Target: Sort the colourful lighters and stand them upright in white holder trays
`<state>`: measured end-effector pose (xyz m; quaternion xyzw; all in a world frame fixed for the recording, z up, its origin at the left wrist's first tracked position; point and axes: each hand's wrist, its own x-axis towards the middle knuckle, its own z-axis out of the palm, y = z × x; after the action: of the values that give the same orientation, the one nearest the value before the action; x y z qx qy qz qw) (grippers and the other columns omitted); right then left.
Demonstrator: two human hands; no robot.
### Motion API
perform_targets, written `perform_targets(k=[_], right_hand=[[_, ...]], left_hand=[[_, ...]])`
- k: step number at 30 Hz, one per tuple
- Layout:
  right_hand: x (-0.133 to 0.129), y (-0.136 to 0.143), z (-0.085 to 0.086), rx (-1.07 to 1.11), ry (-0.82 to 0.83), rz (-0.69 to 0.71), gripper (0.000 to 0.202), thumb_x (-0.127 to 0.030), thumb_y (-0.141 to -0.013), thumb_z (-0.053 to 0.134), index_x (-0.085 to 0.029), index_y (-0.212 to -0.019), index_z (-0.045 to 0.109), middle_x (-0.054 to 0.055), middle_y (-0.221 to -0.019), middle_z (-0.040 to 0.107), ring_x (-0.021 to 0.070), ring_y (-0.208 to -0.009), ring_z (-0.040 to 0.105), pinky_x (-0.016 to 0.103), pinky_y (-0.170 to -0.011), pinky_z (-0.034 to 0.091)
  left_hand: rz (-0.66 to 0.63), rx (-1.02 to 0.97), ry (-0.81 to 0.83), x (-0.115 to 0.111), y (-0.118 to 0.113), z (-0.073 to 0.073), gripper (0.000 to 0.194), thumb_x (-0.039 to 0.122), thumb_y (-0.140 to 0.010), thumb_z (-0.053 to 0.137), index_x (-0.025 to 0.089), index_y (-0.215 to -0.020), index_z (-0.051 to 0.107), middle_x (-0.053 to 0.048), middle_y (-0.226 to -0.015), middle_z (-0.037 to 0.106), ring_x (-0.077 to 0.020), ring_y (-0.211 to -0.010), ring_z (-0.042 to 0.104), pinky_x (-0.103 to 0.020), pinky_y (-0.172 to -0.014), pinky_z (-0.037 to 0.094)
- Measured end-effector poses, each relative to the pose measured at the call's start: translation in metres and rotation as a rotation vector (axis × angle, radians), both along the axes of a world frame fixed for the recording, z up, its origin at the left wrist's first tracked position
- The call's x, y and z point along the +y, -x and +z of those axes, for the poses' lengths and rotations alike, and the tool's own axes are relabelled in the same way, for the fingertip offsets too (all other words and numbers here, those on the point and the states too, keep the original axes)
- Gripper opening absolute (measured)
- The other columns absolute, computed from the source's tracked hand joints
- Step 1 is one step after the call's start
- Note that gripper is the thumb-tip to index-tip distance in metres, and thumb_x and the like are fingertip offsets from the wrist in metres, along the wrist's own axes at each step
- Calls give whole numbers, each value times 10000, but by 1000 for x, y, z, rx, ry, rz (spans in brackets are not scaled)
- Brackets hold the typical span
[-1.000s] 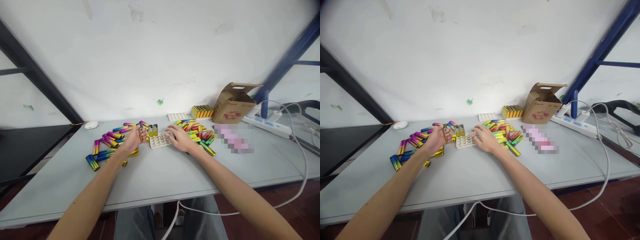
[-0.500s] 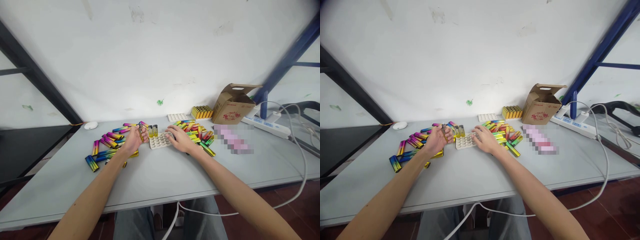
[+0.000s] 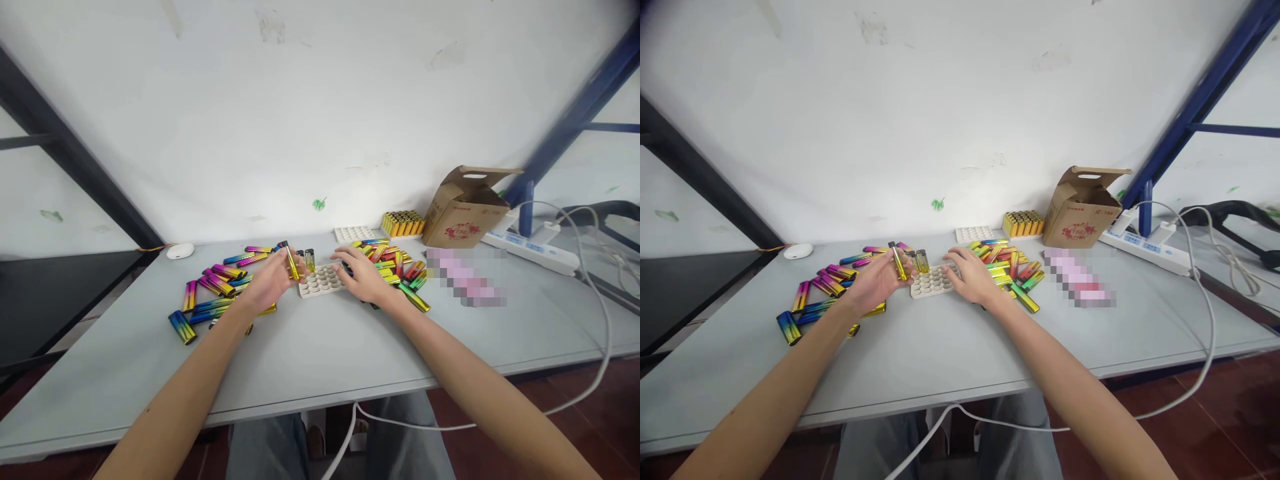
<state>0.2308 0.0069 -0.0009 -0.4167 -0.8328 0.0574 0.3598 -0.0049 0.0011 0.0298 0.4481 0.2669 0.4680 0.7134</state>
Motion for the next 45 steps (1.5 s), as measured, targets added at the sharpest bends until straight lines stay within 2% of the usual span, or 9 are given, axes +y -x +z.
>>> perform_targets(k=[4, 8, 16, 23, 26, 31, 35, 40, 45], right_hand=[[-3, 5, 5, 164, -35, 13, 287, -329, -957, 427, -184, -1127, 607, 111, -1176, 621, 236, -1132, 557, 399, -1005, 429], [-8, 17, 11, 337, -12, 46, 279, -350, -958, 431, -203, -1112, 611, 88, -1126, 668, 217, -1078, 600, 379, -954, 461], [-13, 33, 11, 491, 155, 94, 239, -368, -891, 556, -209, -1019, 679, 66, -1057, 715, 211, -1009, 644, 364, -900, 495], [-10, 35, 11, 649, 356, 170, 274, -387, -769, 704, -180, -946, 680, 44, -904, 726, 194, -857, 681, 347, -828, 532], [-5, 33, 12, 741, 379, 149, 312, -406, -733, 730, -176, -936, 671, 50, -875, 722, 195, -834, 685, 343, -789, 553], [11, 18, 13, 982, 329, 3, 389, -462, -716, 733, -195, -974, 618, 50, -893, 727, 201, -877, 695, 373, -843, 565], [21, 12, 5, 939, 345, -33, 367, -443, -713, 735, -190, -937, 593, 57, -860, 726, 207, -846, 703, 382, -826, 573], [22, 18, -8, 727, 314, -16, 242, -340, -767, 684, -173, -925, 607, 76, -847, 728, 203, -833, 708, 357, -796, 565], [15, 22, -6, 508, 201, -46, 177, -266, -811, 625, -174, -960, 652, 65, -851, 733, 197, -825, 699, 333, -737, 547]], left_hand=[[16, 108, -73, -4, -3, 0, 230, 362, -878, 618, 191, -1016, 550, -37, -851, 651, -135, -661, 607, -245, -553, 454], [-16, 221, -117, -4, -8, -3, 273, 347, -827, 688, 155, -1005, 612, -84, -912, 691, -182, -829, 661, -298, -715, 524], [-177, 392, -178, -9, -15, -11, 282, 366, -802, 705, 144, -976, 700, -132, -948, 728, -227, -864, 703, -365, -798, 556], [-122, 447, -262, -9, -17, -12, 255, 355, -791, 710, 157, -951, 729, -100, -905, 740, -228, -854, 701, -365, -815, 551], [22, 524, -322, -9, -18, -13, 237, 333, -767, 728, 165, -934, 735, -78, -893, 741, -222, -840, 693, -323, -762, 550], [476, 553, -382, -8, -11, -11, 97, 248, -739, 733, 183, -812, 727, -33, -709, 702, -193, -703, 664, -263, -661, 506], [644, 630, -470, -2, -1, -11, 63, 205, -692, 741, 211, -695, 679, -36, -683, 632, -247, -926, 627, -260, -743, 474], [557, 1093, -709, 3, 5, -19, 475, 353, -560, 825, 213, -984, 662, -129, -1153, 605, -392, -1230, 443, -478, -1071, 293], [342, 1402, -794, 7, 11, -26, 658, 621, -566, 760, 199, -1059, 654, -178, -1355, 477, -442, -1342, 297, -561, -1122, 140]])
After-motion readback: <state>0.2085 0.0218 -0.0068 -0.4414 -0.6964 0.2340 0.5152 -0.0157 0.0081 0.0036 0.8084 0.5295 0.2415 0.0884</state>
